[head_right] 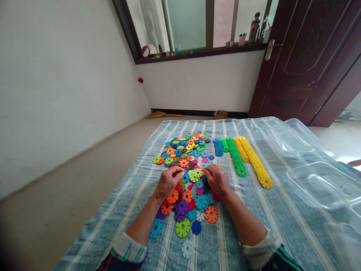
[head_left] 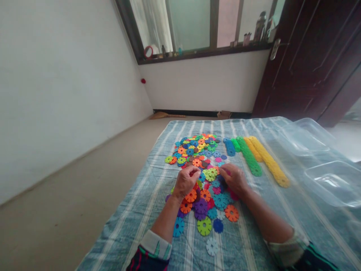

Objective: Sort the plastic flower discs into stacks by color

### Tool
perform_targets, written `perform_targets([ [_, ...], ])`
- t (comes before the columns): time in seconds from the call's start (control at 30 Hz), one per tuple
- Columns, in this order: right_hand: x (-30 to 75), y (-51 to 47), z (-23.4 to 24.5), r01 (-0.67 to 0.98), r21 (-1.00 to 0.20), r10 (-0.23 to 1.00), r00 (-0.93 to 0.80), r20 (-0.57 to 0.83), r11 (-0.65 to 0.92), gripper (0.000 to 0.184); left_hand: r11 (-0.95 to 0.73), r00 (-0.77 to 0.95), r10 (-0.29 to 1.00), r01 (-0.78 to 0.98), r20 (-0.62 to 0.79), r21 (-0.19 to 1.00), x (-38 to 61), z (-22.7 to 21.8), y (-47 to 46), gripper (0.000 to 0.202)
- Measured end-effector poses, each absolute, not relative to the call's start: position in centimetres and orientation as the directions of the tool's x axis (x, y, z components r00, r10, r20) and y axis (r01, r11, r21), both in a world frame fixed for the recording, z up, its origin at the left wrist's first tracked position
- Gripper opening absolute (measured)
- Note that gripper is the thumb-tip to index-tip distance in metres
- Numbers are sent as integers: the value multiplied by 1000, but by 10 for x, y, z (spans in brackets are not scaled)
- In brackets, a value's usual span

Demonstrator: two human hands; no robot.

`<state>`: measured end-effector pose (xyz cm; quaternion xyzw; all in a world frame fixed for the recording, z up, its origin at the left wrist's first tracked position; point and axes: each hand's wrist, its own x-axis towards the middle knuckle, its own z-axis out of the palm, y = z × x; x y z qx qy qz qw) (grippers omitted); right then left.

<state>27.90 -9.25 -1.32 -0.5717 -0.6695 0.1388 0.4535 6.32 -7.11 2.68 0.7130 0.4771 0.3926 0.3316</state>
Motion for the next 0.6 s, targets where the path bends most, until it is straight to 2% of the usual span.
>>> perform_targets([
  [0.17, 266, -97, -8, 547, -731, 878, -15, 478, 408, 25, -305, 257, 944, 427, 209, 851, 69, 33, -75, 22],
  [0.3, 260, -99, -4, 479, -760, 875, -36, 483, 440, 25, -299, 94, 951, 524, 294, 798, 52, 40, -60, 22],
  [0.37, 259, -99, -3, 453, -774, 876, -35, 482, 443, 25, -253, -15, 939, 645, 343, 721, 40, 43, -48, 19],
  [0.47, 259, -99, -2, 423, -791, 878, -25, 477, 442, 25, -67, -139, 932, 842, 335, 535, 27, 45, -31, 16],
  [0.6, 259, -100, 0, 406, -804, 883, -15, 470, 434, 24, 91, -175, 949, 948, 261, 306, 26, 40, -16, 13],
])
